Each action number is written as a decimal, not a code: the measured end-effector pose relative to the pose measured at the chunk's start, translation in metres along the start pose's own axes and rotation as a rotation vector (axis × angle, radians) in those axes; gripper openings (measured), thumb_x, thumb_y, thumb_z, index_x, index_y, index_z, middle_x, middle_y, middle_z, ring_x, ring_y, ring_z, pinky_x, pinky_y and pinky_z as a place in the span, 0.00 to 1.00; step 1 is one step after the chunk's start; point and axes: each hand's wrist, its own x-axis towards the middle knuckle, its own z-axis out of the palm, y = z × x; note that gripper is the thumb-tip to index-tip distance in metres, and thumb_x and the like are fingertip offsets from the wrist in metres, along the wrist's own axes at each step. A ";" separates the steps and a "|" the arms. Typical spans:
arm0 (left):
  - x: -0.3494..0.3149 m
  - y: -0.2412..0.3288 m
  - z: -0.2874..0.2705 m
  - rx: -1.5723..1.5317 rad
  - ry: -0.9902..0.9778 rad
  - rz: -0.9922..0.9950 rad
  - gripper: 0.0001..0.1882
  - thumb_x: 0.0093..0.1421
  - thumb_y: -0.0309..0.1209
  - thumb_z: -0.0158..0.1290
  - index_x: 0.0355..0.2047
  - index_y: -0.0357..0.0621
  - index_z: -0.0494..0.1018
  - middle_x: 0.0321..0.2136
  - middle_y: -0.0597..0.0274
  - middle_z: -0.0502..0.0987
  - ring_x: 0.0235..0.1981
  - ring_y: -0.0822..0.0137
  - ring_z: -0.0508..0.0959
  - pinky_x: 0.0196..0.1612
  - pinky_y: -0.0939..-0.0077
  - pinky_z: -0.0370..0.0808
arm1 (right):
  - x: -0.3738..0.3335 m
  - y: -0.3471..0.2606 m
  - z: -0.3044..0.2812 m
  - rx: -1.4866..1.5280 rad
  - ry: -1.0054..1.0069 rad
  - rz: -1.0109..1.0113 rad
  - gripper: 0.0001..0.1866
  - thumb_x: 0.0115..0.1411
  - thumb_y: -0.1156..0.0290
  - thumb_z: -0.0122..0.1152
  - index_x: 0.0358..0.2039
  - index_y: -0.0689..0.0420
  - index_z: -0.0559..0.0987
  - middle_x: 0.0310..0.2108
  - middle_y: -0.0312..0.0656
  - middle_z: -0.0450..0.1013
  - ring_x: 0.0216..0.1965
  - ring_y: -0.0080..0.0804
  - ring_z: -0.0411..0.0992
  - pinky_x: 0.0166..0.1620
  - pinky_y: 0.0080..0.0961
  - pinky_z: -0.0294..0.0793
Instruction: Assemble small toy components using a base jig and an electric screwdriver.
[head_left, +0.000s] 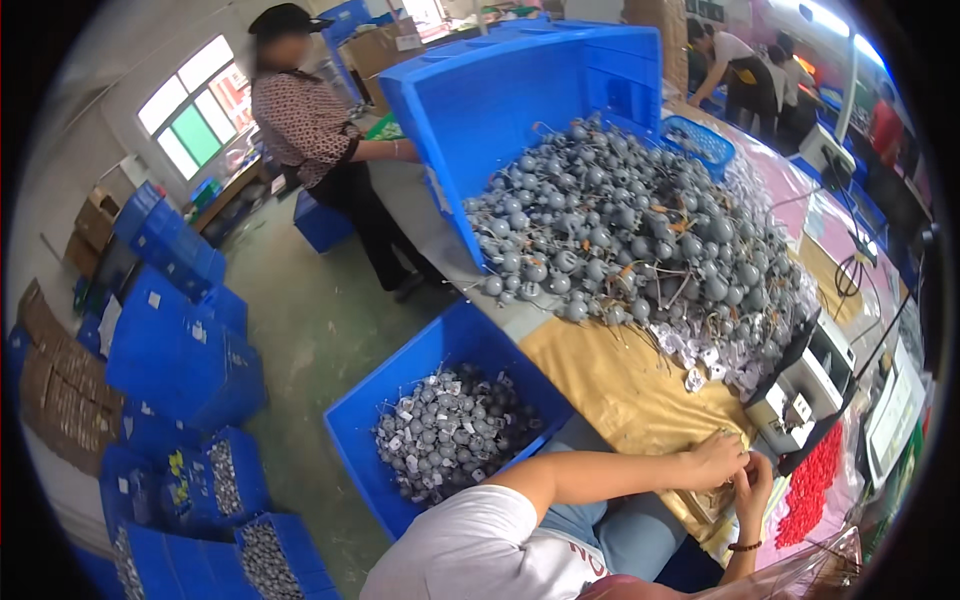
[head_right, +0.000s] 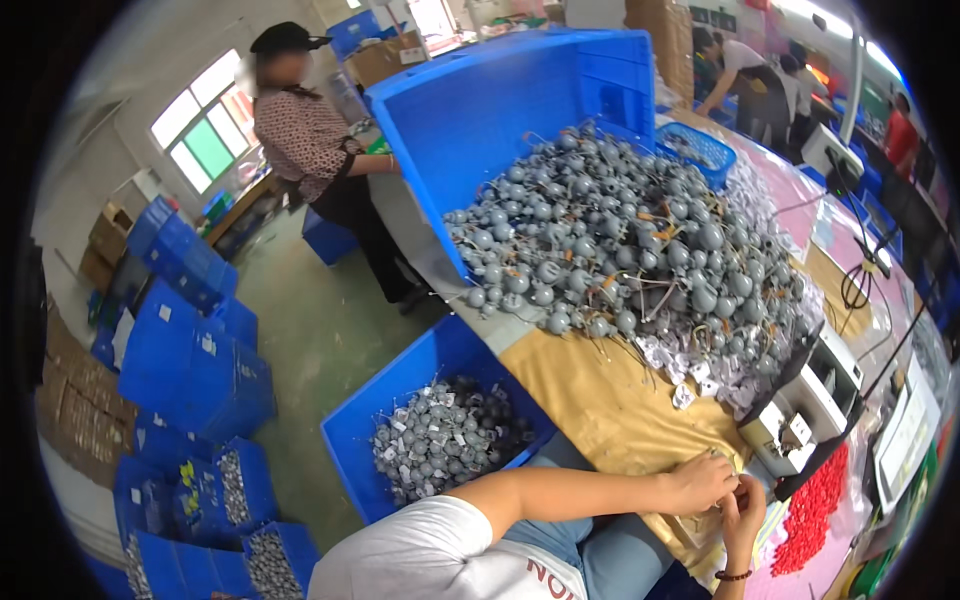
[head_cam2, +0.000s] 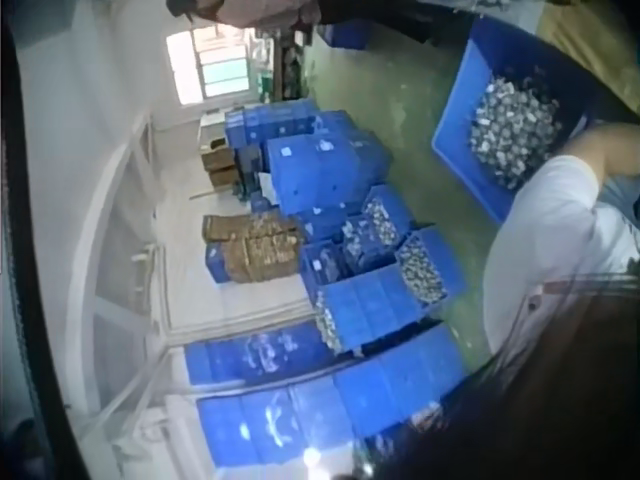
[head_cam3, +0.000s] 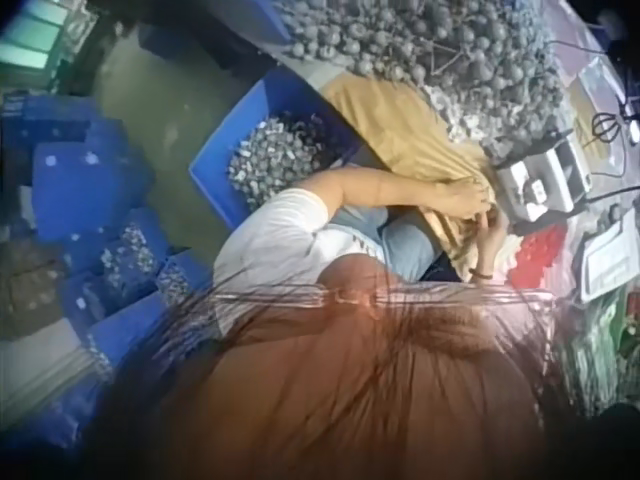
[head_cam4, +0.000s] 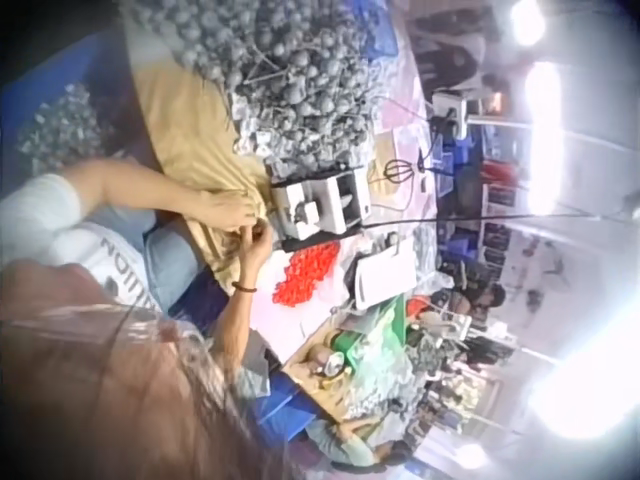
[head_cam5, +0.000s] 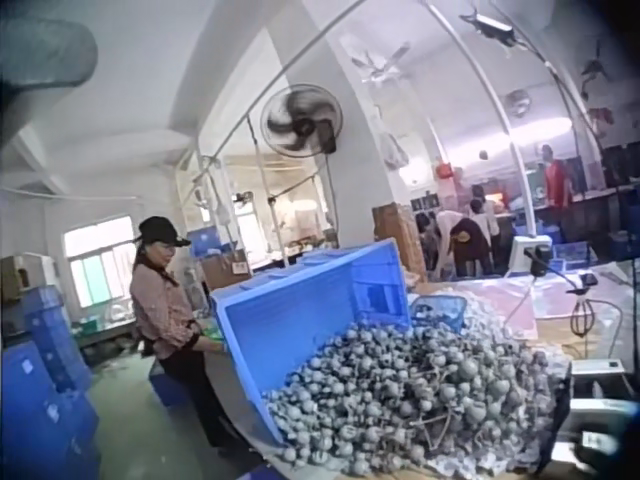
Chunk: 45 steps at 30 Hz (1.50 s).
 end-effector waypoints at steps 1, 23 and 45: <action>0.001 0.000 0.003 0.015 -0.004 0.008 0.20 0.45 0.32 0.66 0.38 0.41 0.76 0.39 0.53 0.78 0.46 0.53 0.76 0.49 0.57 0.73 | 0.002 0.002 -0.008 -0.054 0.103 -0.076 0.18 0.61 0.79 0.64 0.51 0.61 0.75 0.38 0.36 0.70 0.30 0.22 0.65 0.34 0.21 0.67; 0.007 -0.004 0.018 0.068 -0.027 -0.041 0.22 0.44 0.37 0.67 0.37 0.39 0.77 0.38 0.56 0.80 0.49 0.56 0.75 0.50 0.63 0.74 | 0.106 0.119 -0.131 0.016 0.339 0.160 0.29 0.72 0.53 0.54 0.61 0.67 0.72 0.53 0.53 0.75 0.47 0.40 0.74 0.51 0.34 0.73; 0.005 -0.017 0.021 0.052 -0.018 -0.174 0.13 0.54 0.33 0.56 0.37 0.38 0.79 0.37 0.52 0.83 0.43 0.51 0.83 0.44 0.53 0.78 | 0.012 -0.108 -0.216 1.702 -0.013 0.740 0.16 0.57 0.67 0.72 0.23 0.50 0.71 0.18 0.29 0.71 0.22 0.20 0.71 0.31 0.22 0.76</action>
